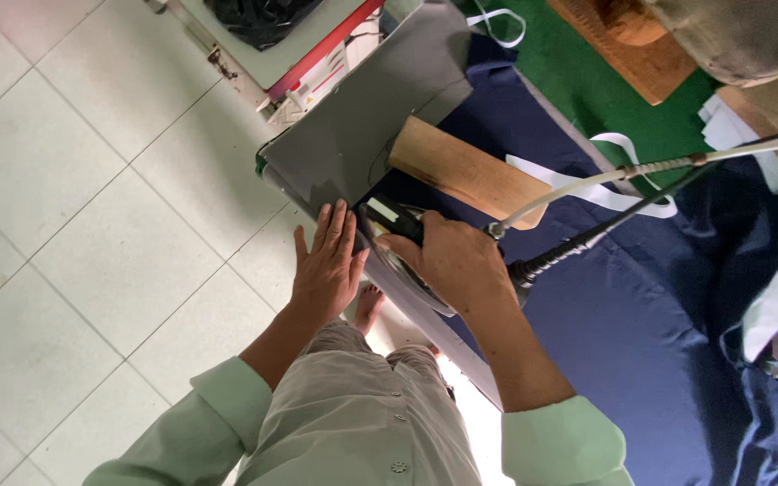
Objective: The person irons a dark blue garment on a padded ironing board using a steam iron. They smooth the fabric with their hands, place a white strap on the garment, and use a wooden block to press down on the strap while ironing.
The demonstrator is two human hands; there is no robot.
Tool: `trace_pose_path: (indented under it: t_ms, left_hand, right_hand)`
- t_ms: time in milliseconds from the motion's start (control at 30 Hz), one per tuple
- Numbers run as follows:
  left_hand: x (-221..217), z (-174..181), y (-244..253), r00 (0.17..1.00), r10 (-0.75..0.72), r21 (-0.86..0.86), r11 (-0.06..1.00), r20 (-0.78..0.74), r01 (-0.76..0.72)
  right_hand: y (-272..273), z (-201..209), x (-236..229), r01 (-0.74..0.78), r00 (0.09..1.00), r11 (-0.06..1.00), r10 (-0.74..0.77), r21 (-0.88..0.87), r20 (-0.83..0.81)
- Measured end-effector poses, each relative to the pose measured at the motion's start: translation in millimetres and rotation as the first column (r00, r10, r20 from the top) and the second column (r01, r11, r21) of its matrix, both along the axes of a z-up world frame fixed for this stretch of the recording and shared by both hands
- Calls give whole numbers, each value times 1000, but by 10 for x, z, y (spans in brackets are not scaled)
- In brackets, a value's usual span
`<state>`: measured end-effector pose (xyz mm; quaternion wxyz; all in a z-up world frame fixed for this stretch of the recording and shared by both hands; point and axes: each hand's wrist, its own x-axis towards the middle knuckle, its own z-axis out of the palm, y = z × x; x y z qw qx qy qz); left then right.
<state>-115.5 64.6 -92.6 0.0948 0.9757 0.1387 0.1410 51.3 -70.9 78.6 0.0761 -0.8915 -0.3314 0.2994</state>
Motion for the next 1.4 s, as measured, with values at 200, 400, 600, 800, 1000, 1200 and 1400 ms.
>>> trace_pose_path:
  t_ms: [200,400,600,800,1000,1200,1400]
  left_hand:
    - [-11,-80,51,1000,-2,36,999,-24,3]
    - [-42,-143,101,986,-91,150,986,140,70]
    - [-57,37,105,998,-46,263,964,51,31]
    - [-63,-2,131,998,-40,308,951,37,27]
    - [-69,-79,137,999,-43,167,985,30,37]
    - [-72,-61,137,996,-60,186,981,68,47]
    - [-68,-8,150,994,-76,250,967,76,54]
  right_hand:
    - [139,67,-41,62,998,998,-62,2,6]
    - [56,218,-146,118,992,986,-121,118,25]
    - [82,458,-131,165,977,986,-160,26,-139]
    - [101,319,-124,152,983,988,-148,31,-112]
    - [105,259,-139,149,987,988,-146,49,-62]
    - [129,196,-137,145,989,989,-144,17,-36]
    - [117,189,-151,171,985,985,-171,12,-33]
